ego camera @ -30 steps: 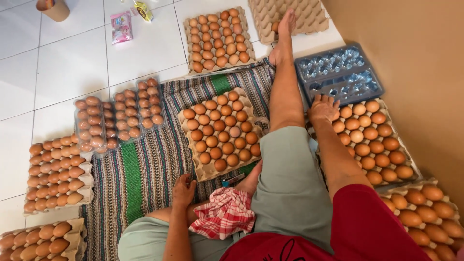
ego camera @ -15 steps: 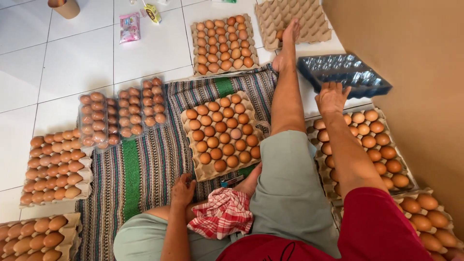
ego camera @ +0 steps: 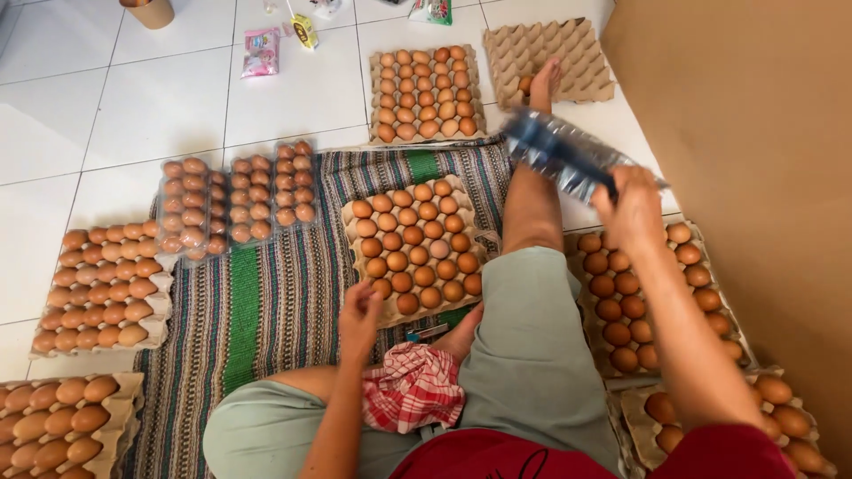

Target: A person sits on the floor and manually inspects, wipes, and sorts eggs from large trays into smaller plastic cartons.

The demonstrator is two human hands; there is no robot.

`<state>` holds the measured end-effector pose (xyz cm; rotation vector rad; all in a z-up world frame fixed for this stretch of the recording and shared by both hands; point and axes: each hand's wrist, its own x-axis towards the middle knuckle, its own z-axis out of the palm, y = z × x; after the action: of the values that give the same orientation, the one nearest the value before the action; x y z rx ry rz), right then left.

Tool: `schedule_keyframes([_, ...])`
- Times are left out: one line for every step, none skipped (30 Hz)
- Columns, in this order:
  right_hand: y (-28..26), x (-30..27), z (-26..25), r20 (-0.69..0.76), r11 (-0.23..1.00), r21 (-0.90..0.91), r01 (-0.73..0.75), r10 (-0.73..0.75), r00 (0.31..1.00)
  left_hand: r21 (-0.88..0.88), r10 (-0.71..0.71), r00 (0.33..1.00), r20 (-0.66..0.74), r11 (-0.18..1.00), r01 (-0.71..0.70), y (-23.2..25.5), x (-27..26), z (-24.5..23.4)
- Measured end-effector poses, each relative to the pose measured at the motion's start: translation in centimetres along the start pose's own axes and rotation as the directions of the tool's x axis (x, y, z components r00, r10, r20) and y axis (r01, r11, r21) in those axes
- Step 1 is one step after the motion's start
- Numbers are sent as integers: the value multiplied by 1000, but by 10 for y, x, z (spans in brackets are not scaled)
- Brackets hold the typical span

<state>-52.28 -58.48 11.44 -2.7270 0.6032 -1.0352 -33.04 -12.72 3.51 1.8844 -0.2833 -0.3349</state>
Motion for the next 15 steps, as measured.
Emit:
schedule_keyframes([-29, -14, -13, 2, 1000, 1, 2, -2, 1000, -1, -2, 1000, -2, 1000, 2, 18, -2, 12])
schedule_keyframes([-58, -26, -26, -10, 998, 57, 22, -21, 1000, -155, 41, 993, 109, 988, -23, 36, -5, 26])
schedule_keyframes([-86, -39, -39, -23, 993, 112, 42, -39, 999, -308, 100, 973, 209, 951, -32, 53, -7, 40])
schedule_keyframes([-107, -50, -50, -19, 993, 110, 47, -45, 999, -313, 98, 974, 206, 949, -30, 68, -11, 51])
schedule_keyframes([-128, -62, -61, 7, 992, 118, 35, -36, 999, -442, 78, 945, 318, 894, 75, 83, -14, 62])
schedule_keyframes([-150, -76, -72, 40, 992, 128, 21, -26, 999, -545, 69, 902, 425, 816, 195, 96, -21, 72])
schedule_keyframes([-153, -99, -66, 49, 991, 129, 23, -30, 998, -547, 61, 904, 422, 813, 200, 99, -26, 82])
schedule_keyframes([-156, -119, -58, 50, 971, 226, 83, -97, 994, -640, 54, 921, 385, 735, 224, 103, -29, 90])
schedule_keyframes([-159, -139, -50, 44, 937, 321, 140, -162, 986, -724, 43, 937, 347, 647, 239, 108, -31, 99])
schedule_keyframes([-173, -142, -60, 51, 934, 327, 145, -171, 984, -729, 36, 940, 338, 643, 237, 104, -35, 101])
schedule_keyframes([-187, -145, -70, 50, 931, 330, 155, -181, 982, -700, -6, 956, 293, 680, 219, 100, -40, 103])
schedule_keyframes([-199, -148, -80, 48, 929, 332, 164, -190, 981, -667, -45, 968, 248, 716, 204, 97, -46, 107])
schedule_keyframes([-192, -152, -80, 54, 927, 336, 169, -198, 979, -671, -50, 969, 241, 713, 203, 102, -43, 104])
schedule_keyframes([-188, -158, -81, 103, 922, 355, 154, -202, 974, -509, -37, 971, 237, 846, 156, 105, -43, 98])
schedule_keyframes([-183, -165, -82, 152, 917, 373, 138, -207, 966, -323, -24, 971, 238, 941, 103, 108, -44, 94])
